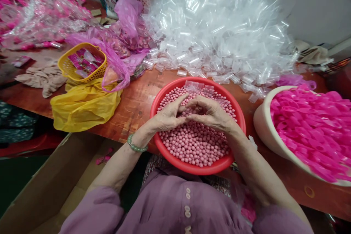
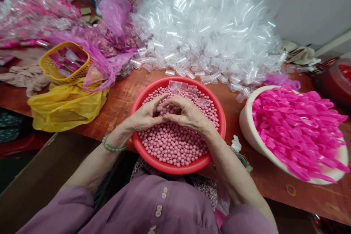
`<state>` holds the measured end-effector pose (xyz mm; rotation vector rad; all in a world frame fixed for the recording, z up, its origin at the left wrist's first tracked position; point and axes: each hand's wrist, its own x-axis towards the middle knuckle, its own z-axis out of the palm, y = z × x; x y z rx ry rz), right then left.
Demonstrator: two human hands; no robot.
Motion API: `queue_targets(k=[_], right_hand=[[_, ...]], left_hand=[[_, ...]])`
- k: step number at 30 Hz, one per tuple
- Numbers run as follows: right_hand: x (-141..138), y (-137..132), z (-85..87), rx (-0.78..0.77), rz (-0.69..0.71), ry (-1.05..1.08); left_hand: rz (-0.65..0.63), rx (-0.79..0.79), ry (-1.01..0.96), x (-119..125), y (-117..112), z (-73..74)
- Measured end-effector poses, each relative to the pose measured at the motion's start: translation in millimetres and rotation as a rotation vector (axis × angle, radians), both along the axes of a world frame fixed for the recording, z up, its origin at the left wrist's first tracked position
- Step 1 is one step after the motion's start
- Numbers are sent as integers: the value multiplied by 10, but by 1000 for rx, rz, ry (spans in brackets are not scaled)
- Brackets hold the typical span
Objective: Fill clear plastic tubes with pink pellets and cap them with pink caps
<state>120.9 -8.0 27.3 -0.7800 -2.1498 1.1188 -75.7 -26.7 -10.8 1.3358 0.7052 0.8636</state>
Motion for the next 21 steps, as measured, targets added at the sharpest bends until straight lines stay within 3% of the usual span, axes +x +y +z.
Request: queue_targets(k=[6,11,17,21], right_hand=[[-36,-17,-69,46,-136,18],[-61,-20,-61,-70,-121,12],[-98,-35,-80,-237,-215,61],[-11,-87,-65,-180,-236,17]], left_hand=[[-2,-139,-25,-54,33,-17],[15,-146,-64,-61,49,-33],[13,-194,-77,-55,71,-2],[90,-175,-38,-83,71,48]])
